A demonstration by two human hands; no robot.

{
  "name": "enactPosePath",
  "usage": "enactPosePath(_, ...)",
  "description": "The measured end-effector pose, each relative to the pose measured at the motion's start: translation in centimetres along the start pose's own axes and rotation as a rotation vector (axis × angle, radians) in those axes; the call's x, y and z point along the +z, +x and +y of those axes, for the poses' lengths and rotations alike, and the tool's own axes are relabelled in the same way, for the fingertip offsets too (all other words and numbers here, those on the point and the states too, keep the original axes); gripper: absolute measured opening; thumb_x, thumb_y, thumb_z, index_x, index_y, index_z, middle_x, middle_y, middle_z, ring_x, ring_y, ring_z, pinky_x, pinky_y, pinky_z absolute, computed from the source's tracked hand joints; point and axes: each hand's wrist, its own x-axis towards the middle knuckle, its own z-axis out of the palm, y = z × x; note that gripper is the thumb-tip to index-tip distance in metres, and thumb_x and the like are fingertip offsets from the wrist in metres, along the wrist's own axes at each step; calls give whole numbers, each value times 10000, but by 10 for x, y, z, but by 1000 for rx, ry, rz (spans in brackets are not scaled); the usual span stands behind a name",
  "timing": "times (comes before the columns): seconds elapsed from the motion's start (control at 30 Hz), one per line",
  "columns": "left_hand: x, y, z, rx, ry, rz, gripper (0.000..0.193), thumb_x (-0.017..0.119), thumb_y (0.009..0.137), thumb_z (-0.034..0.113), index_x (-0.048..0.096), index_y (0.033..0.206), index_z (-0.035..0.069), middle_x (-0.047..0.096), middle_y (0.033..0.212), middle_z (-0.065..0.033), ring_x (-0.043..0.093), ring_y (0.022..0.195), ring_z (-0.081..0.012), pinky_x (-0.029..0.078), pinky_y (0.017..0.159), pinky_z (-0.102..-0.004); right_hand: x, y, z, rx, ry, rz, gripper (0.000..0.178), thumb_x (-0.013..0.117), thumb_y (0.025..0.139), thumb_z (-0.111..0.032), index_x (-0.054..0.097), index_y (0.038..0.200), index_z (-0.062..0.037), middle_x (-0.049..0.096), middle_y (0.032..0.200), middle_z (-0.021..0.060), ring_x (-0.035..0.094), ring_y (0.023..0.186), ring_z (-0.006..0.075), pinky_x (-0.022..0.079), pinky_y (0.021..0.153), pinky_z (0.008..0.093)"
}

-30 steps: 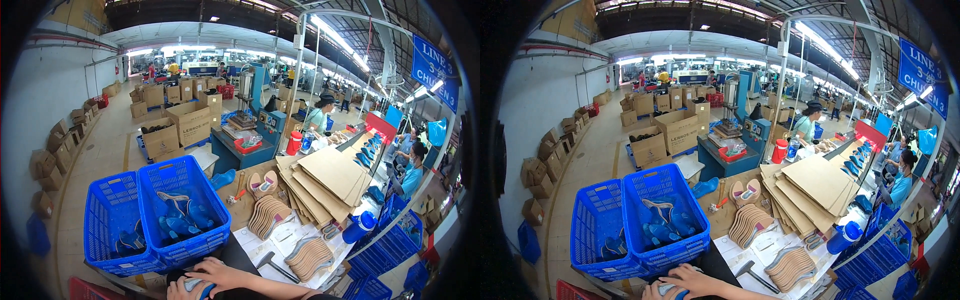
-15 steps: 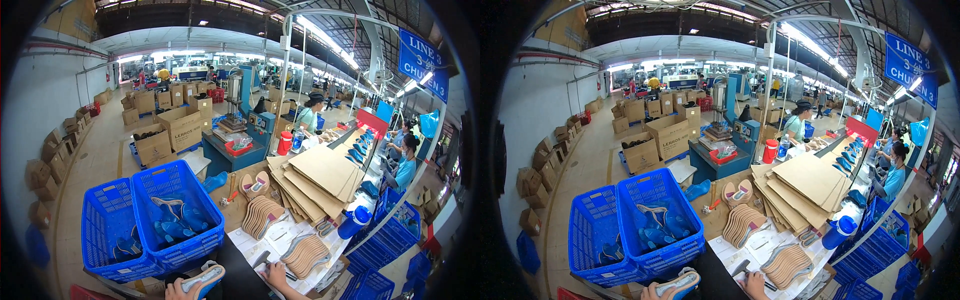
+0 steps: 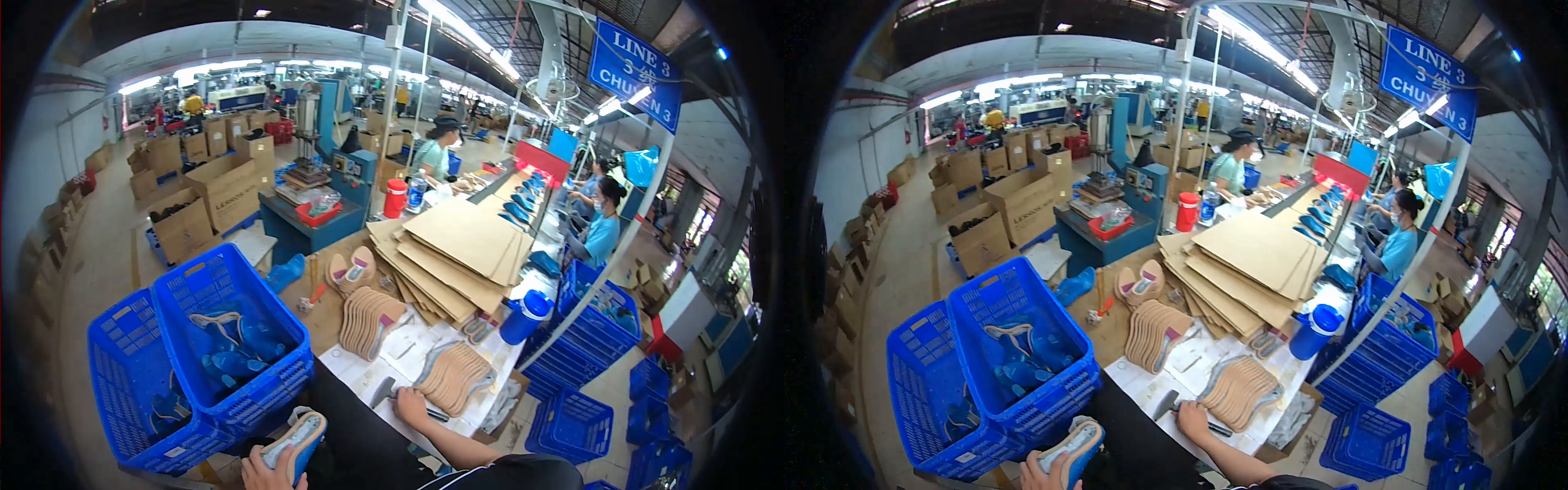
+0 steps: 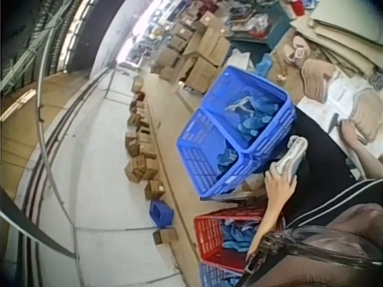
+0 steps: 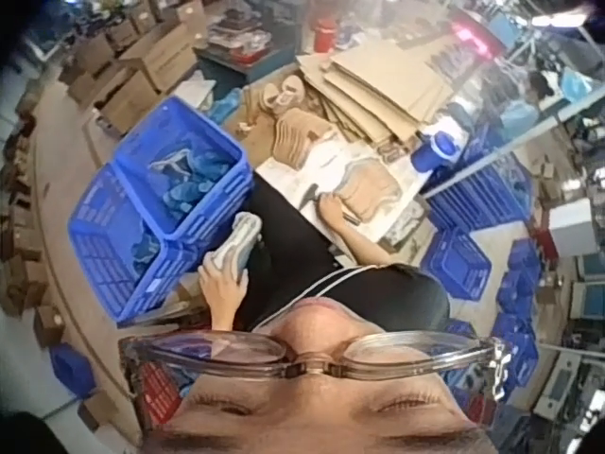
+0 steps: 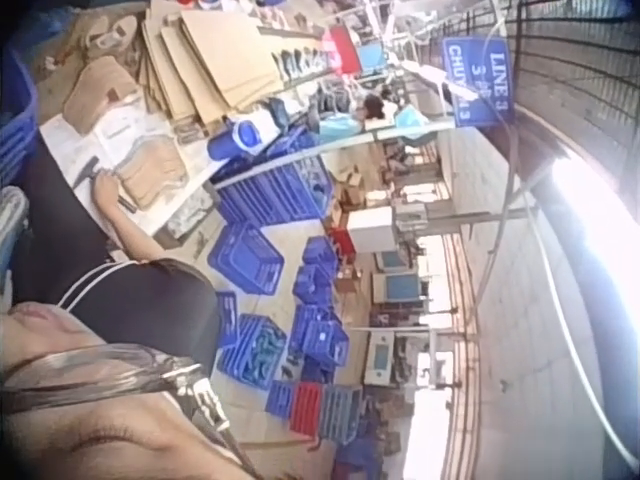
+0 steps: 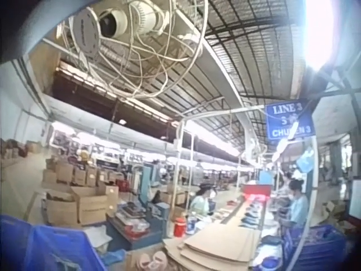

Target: Hammering and shaping shoe soles onto shoe lasts for footwear assembly.

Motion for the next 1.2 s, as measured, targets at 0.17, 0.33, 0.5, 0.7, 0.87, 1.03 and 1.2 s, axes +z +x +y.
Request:
enactPosePath(0.17,-2,6,-4,-5,1,-33,639,826,825,304,619,1424,223,507,1401,-249,549,1137,-476,499,939,-566,-28,-3,-6,140,253,-94,449,561,1104,-411,643,1123,29,706,826,182,700,718,329,568,665,477)
enactPosePath(0.33,2,0,-12,-36,-7,-37,622,817,838,316,624,1425,244,505,1411,-229,552,1152,-452,502,952,-549,-161,-9,-79,426,1233,-425,482,442,1162,-447,620,1193,0,600,681,46,577,560,158,475,531,311)
enactPosePath(0.5,10,-7,-20,-197,-54,-239,696,814,826,295,592,1485,275,392,1533,-232,467,1294,-450,422,1063,-568,-243,-11,-141,-312,793,-141,330,665,1064,-242,553,1279,-18,656,722,240,651,663,478,500,603,510)
enactPosePath(0.7,19,9,-34,-74,-52,-120,743,847,793,272,604,1493,318,490,1400,-227,537,1096,-399,475,919,-492,-288,-5,-187,-251,617,-469,290,653,1075,-269,623,1179,0,632,626,224,693,614,428,498,539,453)
enactPosePath(0.87,26,-1,-43,-73,-26,-156,745,846,815,290,597,1517,315,483,1388,-228,524,1070,-369,478,905,-467,-262,-19,-190,-209,679,-503,253,649,1070,-226,694,1105,21,658,644,202,712,593,362,492,537,397)
enactPosePath(1.03,28,-6,-50,-64,-40,-131,773,865,797,293,595,1521,317,483,1384,-224,513,1054,-352,476,899,-453,-253,-17,-204,-155,596,-579,331,589,1117,-284,683,1020,18,623,624,145,638,551,267,462,531,372)
enactPosePath(1.2,22,-3,-55,-41,-49,-114,724,853,789,261,637,1479,301,522,1370,-205,534,999,-332,482,841,-429,-242,-20,-200,-158,602,-611,394,547,1144,-327,683,1007,17,581,608,62,553,532,143,440,527,328)
